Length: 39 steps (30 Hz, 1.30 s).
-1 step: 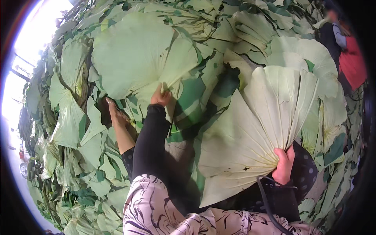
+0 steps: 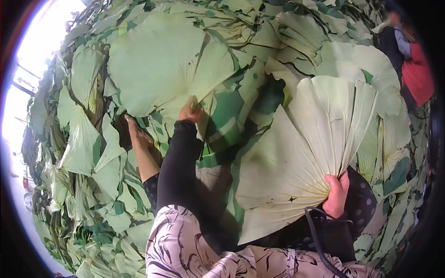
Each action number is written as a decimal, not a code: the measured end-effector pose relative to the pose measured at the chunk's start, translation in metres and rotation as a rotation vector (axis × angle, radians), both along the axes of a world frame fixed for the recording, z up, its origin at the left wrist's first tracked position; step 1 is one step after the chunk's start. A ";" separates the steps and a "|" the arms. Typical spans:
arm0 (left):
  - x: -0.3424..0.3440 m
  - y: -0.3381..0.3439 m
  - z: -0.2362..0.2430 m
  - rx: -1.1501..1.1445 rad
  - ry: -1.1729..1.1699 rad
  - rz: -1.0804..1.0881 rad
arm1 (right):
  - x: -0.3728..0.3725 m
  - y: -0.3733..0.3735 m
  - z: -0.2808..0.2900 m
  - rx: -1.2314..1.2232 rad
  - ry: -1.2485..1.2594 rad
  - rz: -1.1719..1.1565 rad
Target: Sorting and stacking large green lotus leaves in a warehouse.
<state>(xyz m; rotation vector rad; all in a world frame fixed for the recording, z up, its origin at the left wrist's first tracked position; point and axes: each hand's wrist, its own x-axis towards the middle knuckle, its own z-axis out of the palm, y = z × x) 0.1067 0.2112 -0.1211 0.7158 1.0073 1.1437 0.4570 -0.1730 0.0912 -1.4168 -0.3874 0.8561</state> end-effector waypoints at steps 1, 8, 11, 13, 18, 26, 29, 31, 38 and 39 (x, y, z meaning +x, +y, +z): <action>0.007 0.002 0.001 -0.204 -0.335 0.120 | 0.000 0.000 0.000 -0.002 0.002 0.010; 0.073 -0.141 0.014 -0.048 -0.161 0.625 | -0.005 -0.002 -0.006 -0.036 -0.169 0.017; 0.052 -0.197 0.022 -0.310 -0.138 0.707 | -0.007 -0.001 -0.012 0.007 -0.127 0.042; 0.063 -0.224 0.075 -0.069 -0.067 0.723 | -0.007 -0.003 -0.012 0.002 -0.124 0.051; 0.120 -0.299 0.133 0.561 0.850 0.133 | -0.016 -0.001 -0.026 0.005 -0.186 0.147; 0.173 -0.277 0.157 0.709 0.669 -0.713 | -0.010 -0.007 -0.053 -0.040 -0.136 0.180; 0.120 -0.195 0.113 0.370 1.149 -0.189 | -0.014 0.001 -0.043 -0.020 -0.032 0.126; 0.078 -0.161 0.068 0.307 1.704 0.032 | -0.023 0.007 -0.031 0.007 -0.008 0.154; 0.023 -0.136 0.050 0.315 1.261 -0.248 | -0.016 0.004 -0.034 -0.012 -0.001 0.142; 0.014 -0.137 0.050 0.316 1.268 -0.244 | -0.015 0.004 -0.031 -0.003 -0.071 0.132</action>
